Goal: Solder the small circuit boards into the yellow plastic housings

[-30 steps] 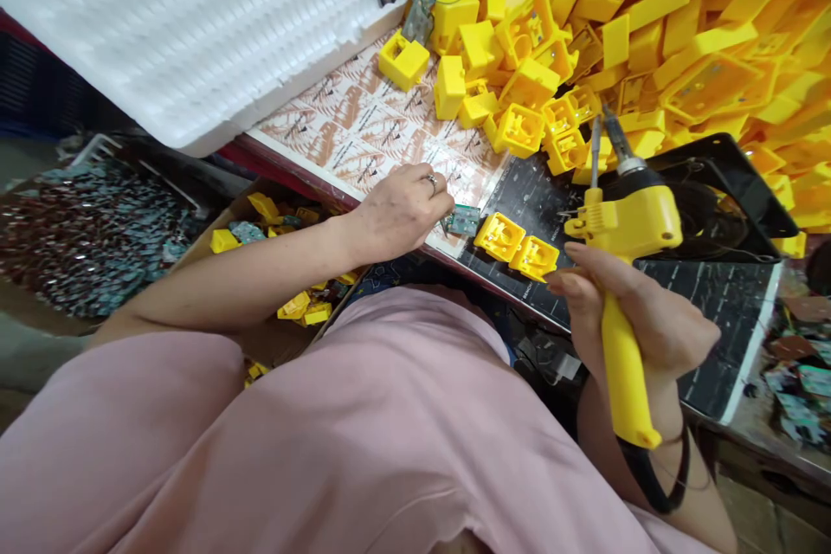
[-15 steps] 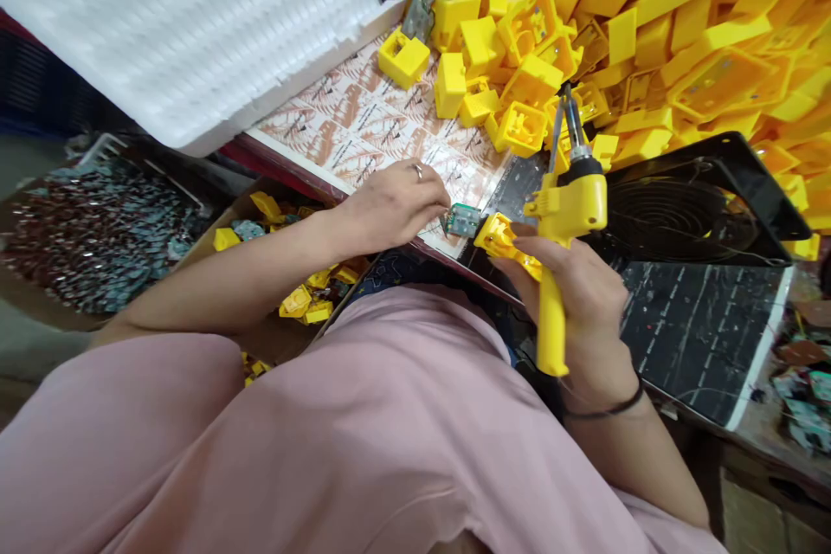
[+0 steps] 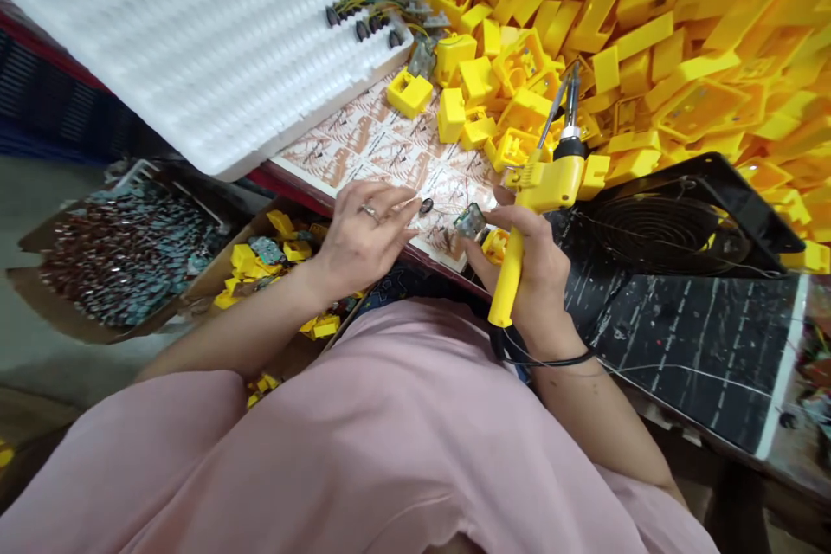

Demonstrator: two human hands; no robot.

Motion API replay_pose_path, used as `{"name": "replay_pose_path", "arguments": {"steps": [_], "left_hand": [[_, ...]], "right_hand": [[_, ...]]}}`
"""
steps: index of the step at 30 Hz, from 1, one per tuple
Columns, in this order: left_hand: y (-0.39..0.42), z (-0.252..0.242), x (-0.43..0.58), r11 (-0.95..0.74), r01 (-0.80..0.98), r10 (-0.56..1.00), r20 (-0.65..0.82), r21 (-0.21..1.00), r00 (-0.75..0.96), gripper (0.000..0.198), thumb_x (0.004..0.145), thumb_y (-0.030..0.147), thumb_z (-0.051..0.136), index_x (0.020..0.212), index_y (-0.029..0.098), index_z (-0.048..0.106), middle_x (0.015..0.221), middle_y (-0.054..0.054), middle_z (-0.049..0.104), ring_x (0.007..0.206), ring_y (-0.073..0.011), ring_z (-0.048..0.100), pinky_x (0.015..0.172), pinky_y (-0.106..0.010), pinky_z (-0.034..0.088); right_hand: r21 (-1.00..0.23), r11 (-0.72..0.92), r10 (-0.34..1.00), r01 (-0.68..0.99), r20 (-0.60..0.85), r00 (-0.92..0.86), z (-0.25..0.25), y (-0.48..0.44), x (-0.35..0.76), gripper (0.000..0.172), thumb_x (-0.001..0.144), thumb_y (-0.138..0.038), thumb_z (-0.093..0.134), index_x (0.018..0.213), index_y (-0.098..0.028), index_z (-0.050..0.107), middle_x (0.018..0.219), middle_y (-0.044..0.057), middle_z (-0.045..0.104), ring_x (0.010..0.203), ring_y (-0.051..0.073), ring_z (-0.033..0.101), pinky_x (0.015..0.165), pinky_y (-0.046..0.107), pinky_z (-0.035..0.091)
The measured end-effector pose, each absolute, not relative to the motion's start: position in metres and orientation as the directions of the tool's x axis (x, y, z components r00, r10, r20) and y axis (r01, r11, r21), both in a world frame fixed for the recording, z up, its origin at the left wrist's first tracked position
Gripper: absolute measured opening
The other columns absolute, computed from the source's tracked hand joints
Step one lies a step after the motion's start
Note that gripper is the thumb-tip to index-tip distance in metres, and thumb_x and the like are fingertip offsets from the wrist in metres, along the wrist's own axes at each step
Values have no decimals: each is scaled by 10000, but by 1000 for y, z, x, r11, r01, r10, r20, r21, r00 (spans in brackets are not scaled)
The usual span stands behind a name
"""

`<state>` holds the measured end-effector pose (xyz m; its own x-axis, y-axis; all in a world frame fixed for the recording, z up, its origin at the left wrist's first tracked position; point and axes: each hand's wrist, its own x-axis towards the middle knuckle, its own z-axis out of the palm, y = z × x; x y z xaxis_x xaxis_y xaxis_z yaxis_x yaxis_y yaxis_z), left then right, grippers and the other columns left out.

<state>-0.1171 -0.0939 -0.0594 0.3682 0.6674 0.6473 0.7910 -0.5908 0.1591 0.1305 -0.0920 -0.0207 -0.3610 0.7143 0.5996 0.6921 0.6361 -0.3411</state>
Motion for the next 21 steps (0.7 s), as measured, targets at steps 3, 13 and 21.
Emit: {"name": "replay_pose_path", "arguments": {"steps": [3, 13, 21], "left_hand": [[-81, -52, -97, -623, 679, 725, 613, 388, 315, 356, 1070, 329, 539, 1339, 154, 694, 1416, -155, 711, 1363, -286, 623, 1185, -507, 463], [-46, -27, -63, -143, 8, 968, 138, 990, 208, 452, 959, 586, 660, 911, 148, 760, 883, -61, 794, 829, -161, 751, 774, -264, 588], [-27, 6, -88, -558, 587, 775, 115, 586, 622, 324, 979, 360, 537, 1025, 198, 815, 897, -41, 811, 808, -176, 713, 860, -317, 537]], "right_hand": [[-333, 621, 704, 709, 635, -319, -24, -95, 122, 444, 958, -284, 745, 1326, -293, 498, 1126, 38, 779, 1002, 227, 781, 916, 375, 613], [-346, 609, 679, 713, 693, -244, -27, -104, 145, 471, 900, -237, 819, 1302, -291, 580, 1107, 33, 791, 948, 218, 789, 873, 344, 636], [-252, 645, 697, 721, 581, -420, -26, -106, 200, 427, 954, -473, 757, 1268, -227, 604, 1142, 84, 777, 1009, 239, 765, 938, 407, 617]]}}
